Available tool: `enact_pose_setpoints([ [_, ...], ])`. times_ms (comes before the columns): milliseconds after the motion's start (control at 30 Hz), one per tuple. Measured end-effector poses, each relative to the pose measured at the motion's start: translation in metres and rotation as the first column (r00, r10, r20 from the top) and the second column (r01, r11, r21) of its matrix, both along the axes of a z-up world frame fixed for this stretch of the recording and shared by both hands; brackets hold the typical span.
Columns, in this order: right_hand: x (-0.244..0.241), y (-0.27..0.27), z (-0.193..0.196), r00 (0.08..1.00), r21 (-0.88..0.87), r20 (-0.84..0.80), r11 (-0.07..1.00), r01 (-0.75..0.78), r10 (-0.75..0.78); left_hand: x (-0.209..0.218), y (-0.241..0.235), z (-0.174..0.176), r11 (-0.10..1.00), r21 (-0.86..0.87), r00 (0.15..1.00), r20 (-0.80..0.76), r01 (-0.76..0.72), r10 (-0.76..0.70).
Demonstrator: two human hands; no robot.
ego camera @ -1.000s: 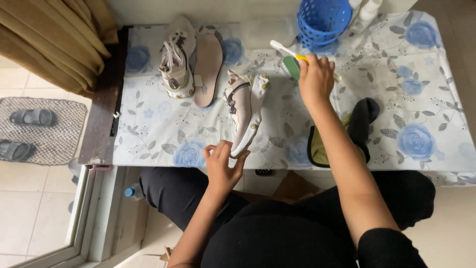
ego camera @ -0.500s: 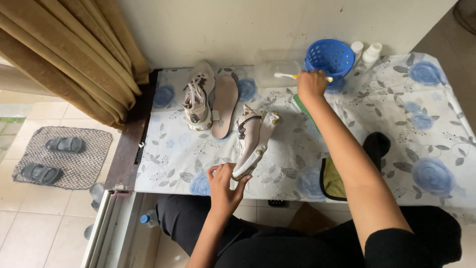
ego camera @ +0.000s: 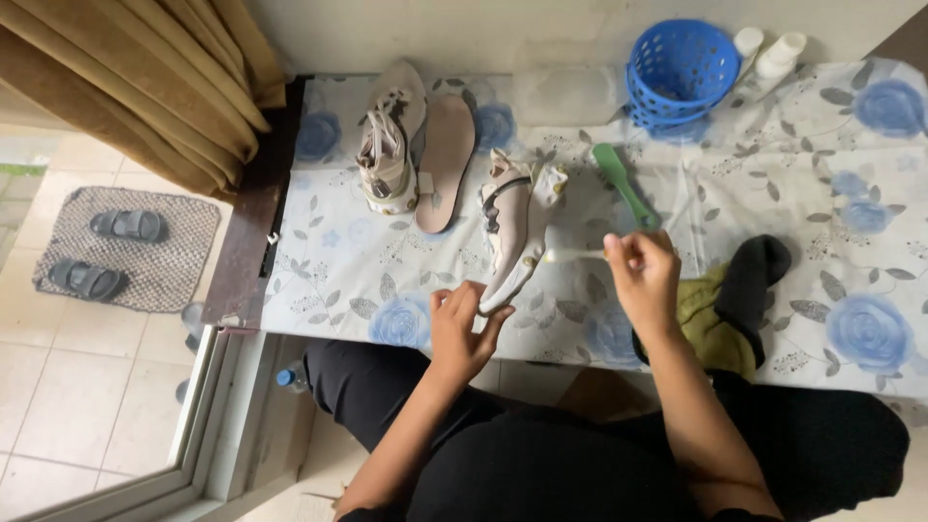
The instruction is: The person scrubs a white sneaker with a toothbrush and then wipes it with a cloth. They subsequently use a green brush to scrub the shoe's sole and side. The task is performed on a table covered with a floral tablecloth.
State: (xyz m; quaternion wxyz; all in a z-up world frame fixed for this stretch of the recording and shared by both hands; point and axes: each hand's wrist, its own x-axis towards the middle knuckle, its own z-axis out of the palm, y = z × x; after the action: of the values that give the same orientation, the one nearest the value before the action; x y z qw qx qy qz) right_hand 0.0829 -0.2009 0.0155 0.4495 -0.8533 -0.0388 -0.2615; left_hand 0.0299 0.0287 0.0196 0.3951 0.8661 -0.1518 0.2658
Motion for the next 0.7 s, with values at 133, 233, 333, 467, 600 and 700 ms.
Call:
enact_pose_setpoints([
  [133, -0.022, 0.011, 0.007, 0.991, 0.004, 0.107, 0.996, -0.084, 0.083, 0.002, -0.008, -0.001, 0.999, 0.015, 0.999, 0.031, 0.036, -0.037],
  [233, -0.021, 0.006, 0.003, 0.982, -0.076, 0.173, 0.995, -0.065, 0.077, 0.002, -0.017, 0.006, 0.997, 0.062, 0.995, 0.08, 0.052, -0.057],
  [333, -0.016, -0.001, -0.017, 0.98, -0.071, 0.194, 0.996, 0.053, -0.038, -0.005, -0.022, 0.001, 0.992, 0.115, 0.995, 0.082, 0.053, -0.063],
  [467, -0.027, 0.008, -0.018, 0.97, -0.043, 0.24, 0.998, 0.047, -0.035, -0.008, -0.025, 0.001, 0.989, 0.142, 0.994, 0.095, 0.042, -0.055],
  [600, -0.016, -0.002, -0.015, 0.962, -0.015, 0.268, 0.998, 0.064, -0.058, -0.009, -0.03, 0.011, 0.991, 0.129, 0.993, 0.109, 0.026, -0.04],
  [700, -0.018, -0.002, -0.03, 0.959, -0.075, 0.277, 0.994, 0.081, -0.057, -0.013, -0.033, 0.007, 0.991, 0.132, 0.993, 0.114, 0.021, -0.037],
])
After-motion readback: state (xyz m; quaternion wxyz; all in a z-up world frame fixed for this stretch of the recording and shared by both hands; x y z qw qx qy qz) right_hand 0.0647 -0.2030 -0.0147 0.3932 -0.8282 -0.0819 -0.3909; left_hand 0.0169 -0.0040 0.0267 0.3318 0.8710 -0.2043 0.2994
